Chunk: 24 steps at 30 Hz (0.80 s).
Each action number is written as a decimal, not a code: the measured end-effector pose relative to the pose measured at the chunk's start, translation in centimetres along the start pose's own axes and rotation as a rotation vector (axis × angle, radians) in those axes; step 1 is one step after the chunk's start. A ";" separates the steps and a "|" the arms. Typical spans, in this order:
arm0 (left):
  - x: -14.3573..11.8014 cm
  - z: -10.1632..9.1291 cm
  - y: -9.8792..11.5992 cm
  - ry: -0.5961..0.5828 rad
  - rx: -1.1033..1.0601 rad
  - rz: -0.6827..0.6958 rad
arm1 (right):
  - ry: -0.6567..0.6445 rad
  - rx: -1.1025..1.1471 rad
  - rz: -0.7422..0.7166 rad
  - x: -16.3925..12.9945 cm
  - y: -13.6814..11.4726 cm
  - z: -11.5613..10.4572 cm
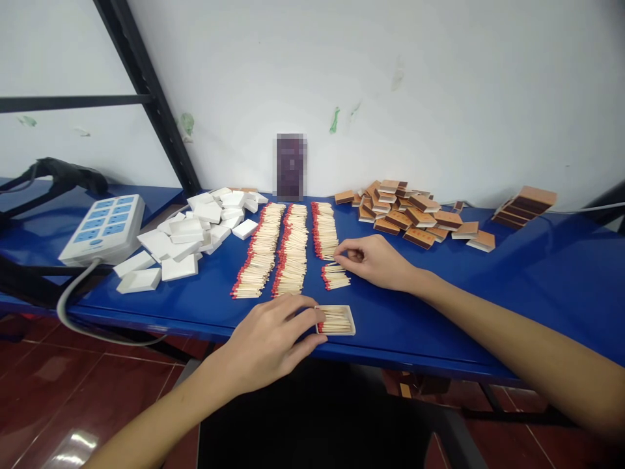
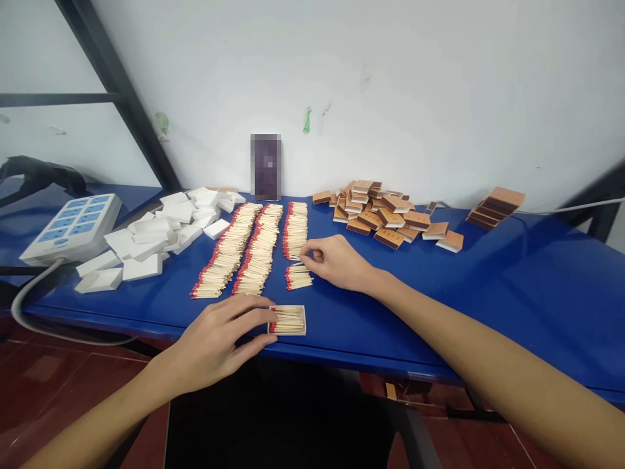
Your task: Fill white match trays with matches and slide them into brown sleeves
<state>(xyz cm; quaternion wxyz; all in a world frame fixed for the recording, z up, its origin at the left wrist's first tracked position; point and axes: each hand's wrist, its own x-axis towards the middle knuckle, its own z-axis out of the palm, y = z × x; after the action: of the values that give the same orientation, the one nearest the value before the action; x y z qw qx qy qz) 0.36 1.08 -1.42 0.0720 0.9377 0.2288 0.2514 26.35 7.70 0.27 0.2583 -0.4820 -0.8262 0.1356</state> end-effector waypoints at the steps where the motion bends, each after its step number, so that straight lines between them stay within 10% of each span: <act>1: 0.0 0.0 0.0 -0.001 -0.001 -0.001 | 0.002 -0.002 -0.003 0.0 0.0 0.0; 24: 0.0 0.1 0.0 0.006 0.009 0.004 | -0.021 -0.031 -0.043 -0.1 0.0 0.1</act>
<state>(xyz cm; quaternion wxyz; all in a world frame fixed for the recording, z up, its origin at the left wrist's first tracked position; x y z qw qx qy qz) 0.38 1.11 -1.51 0.0664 0.9377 0.2283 0.2533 26.30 7.64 0.17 0.2451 -0.4666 -0.8410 0.1224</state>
